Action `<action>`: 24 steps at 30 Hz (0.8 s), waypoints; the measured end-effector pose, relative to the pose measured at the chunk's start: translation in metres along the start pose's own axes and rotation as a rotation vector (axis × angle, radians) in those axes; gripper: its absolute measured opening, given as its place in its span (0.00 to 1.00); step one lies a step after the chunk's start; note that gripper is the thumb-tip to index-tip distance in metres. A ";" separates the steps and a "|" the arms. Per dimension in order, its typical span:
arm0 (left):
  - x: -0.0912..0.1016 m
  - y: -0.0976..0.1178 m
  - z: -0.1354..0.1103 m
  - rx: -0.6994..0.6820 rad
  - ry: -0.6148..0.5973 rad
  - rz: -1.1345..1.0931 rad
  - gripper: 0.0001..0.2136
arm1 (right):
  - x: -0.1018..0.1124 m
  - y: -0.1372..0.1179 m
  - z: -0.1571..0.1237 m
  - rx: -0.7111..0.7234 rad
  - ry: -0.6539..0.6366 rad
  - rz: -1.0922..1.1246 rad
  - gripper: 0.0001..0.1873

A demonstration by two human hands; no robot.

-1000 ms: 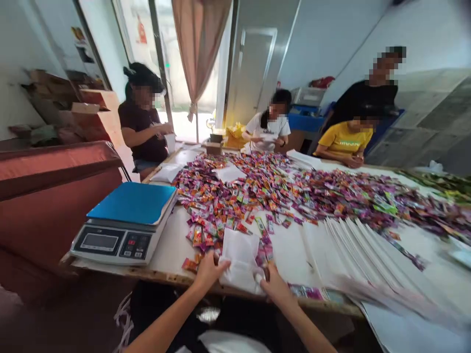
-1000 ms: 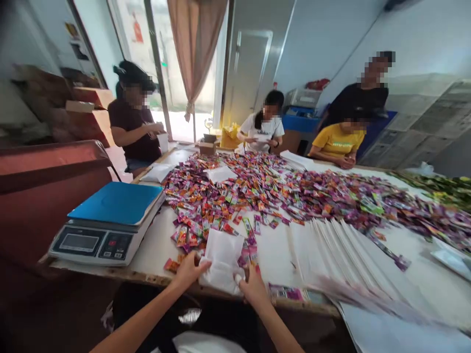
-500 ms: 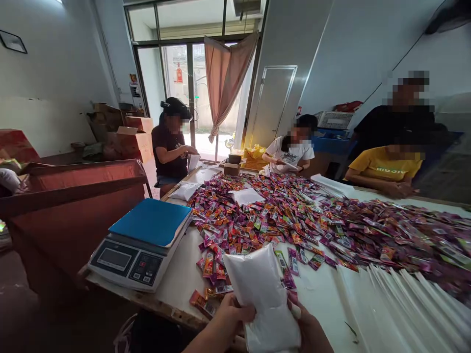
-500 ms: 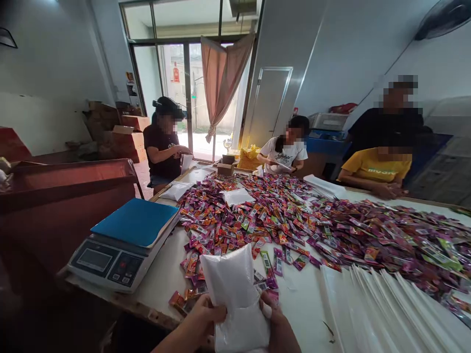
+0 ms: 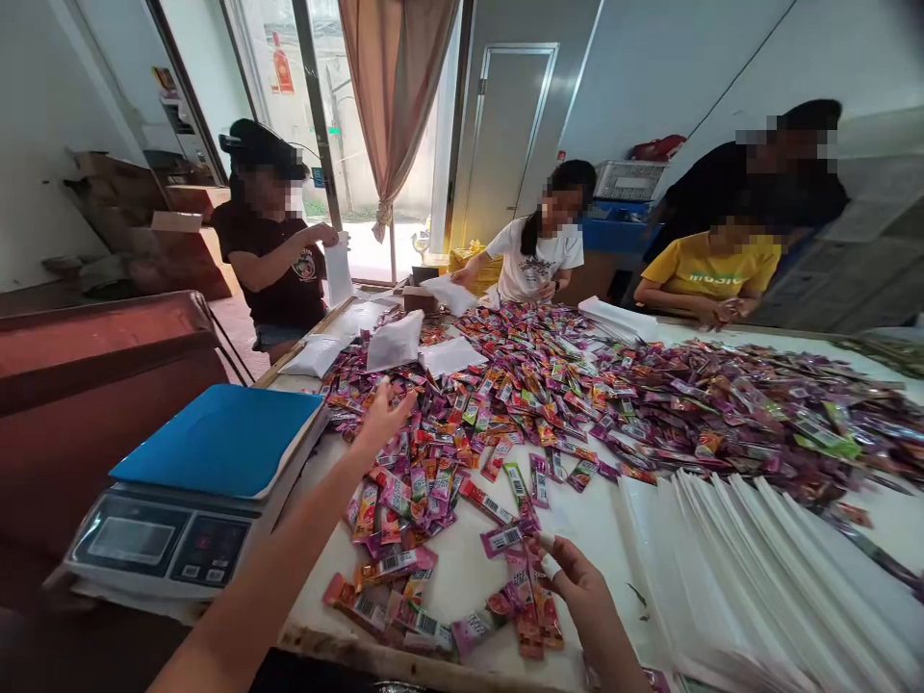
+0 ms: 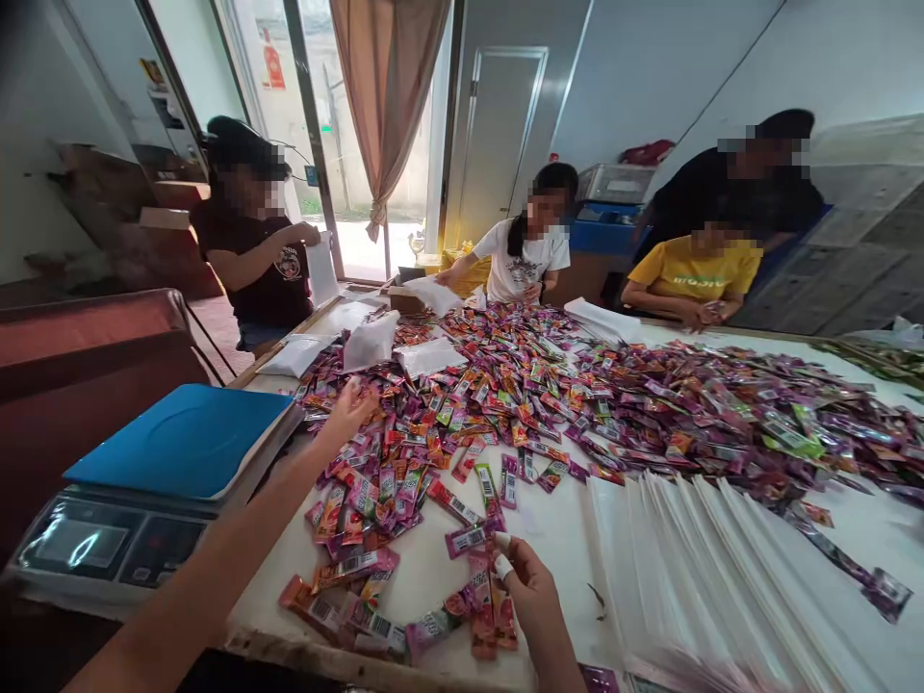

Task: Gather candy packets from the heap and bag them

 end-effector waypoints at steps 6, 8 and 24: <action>0.012 -0.124 -0.065 0.189 -0.038 0.840 0.43 | 0.055 0.012 0.065 0.083 0.238 -0.179 0.25; -0.004 -0.139 -0.080 0.071 -0.079 0.918 0.40 | 0.056 -0.005 0.106 0.164 0.287 -0.306 0.28; -0.125 -0.088 -0.050 -0.096 -0.189 1.040 0.37 | -0.044 -0.098 0.285 0.425 -0.133 -0.975 0.35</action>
Point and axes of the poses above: each hand's wrist, its own z-axis towards the middle knuckle, its own x-axis out of the back of the hand, y = z × x, the point moved 5 cm from there along z, towards the middle knuckle, and after that the axes turned 1 degree about -z, right-handed, at the moved point
